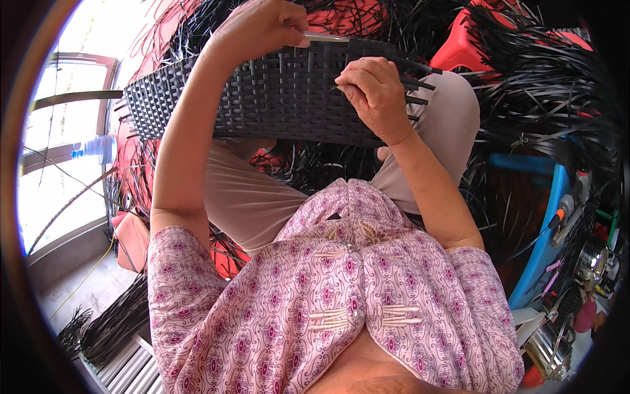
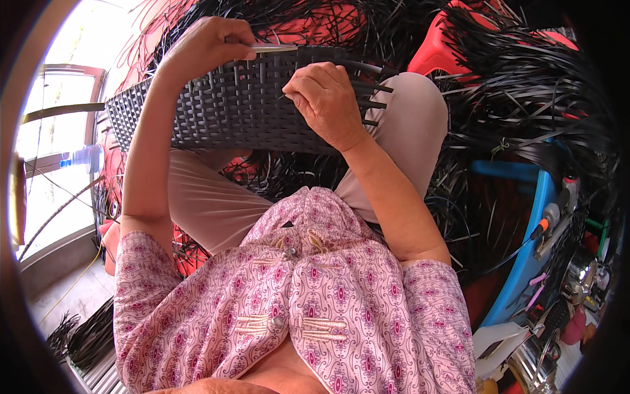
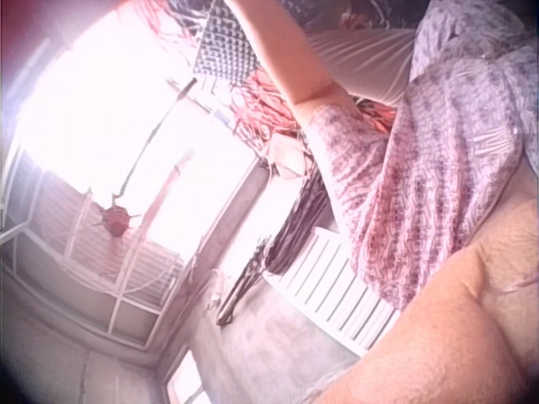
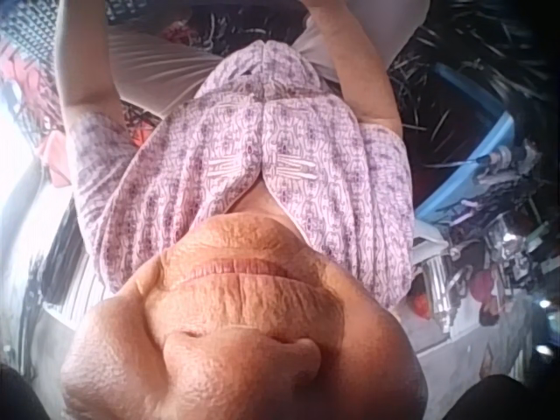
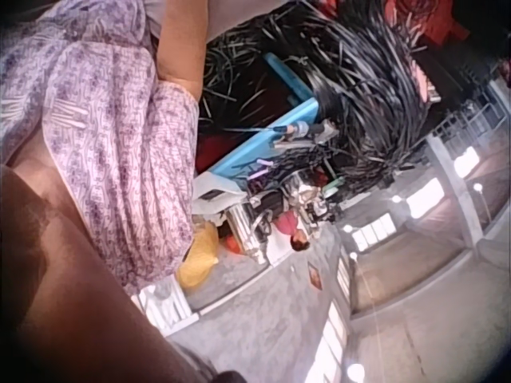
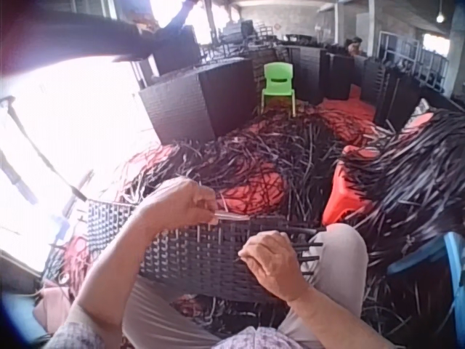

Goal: The person weaves black plastic strips into a pre-made lattice structure using a knife and shears to trim and secure the ends.

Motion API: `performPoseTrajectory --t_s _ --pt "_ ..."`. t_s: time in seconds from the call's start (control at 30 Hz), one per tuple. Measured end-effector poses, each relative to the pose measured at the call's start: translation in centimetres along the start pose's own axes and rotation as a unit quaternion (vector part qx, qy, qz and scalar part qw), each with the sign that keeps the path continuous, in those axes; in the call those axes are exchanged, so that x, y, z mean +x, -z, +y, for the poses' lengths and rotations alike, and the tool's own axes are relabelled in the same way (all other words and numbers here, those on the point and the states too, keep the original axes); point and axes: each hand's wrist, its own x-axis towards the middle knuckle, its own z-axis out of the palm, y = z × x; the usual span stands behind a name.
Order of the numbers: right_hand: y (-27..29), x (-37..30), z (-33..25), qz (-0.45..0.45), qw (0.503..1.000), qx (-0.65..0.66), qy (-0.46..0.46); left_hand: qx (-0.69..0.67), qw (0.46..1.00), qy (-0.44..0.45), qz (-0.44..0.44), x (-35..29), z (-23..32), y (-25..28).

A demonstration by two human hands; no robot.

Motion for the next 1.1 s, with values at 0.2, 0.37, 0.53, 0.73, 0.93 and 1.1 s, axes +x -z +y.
performPoseTrajectory --t_s 0.2,0.37,0.53,0.73,0.93,1.1 --pt "-0.2 0.1 -0.1 0.007 1.0 -0.012 0.0 0.039 0.999 0.017 0.003 0.1 0.3 0.7" --pt "-0.2 0.0 -0.1 0.004 1.0 -0.009 0.008 -0.044 0.995 0.052 0.077 -0.5 2.0 1.1" --pt "0.2 -0.1 -0.4 -0.017 1.0 -0.016 -0.002 0.008 0.994 0.001 0.111 2.2 4.1 -2.1" --pt "-0.1 -0.2 -0.1 0.0 1.0 -0.014 -0.012 -0.139 0.981 0.068 0.115 2.4 0.7 -3.6" --pt "-0.8 0.1 -0.3 0.01 0.999 -0.036 -0.025 -0.105 0.974 0.027 0.2 -3.7 -3.2 -4.9" --pt "-0.1 0.9 -0.7 0.027 0.996 0.033 -0.081 -0.093 0.984 0.046 0.146 -8.2 -3.5 -5.8"
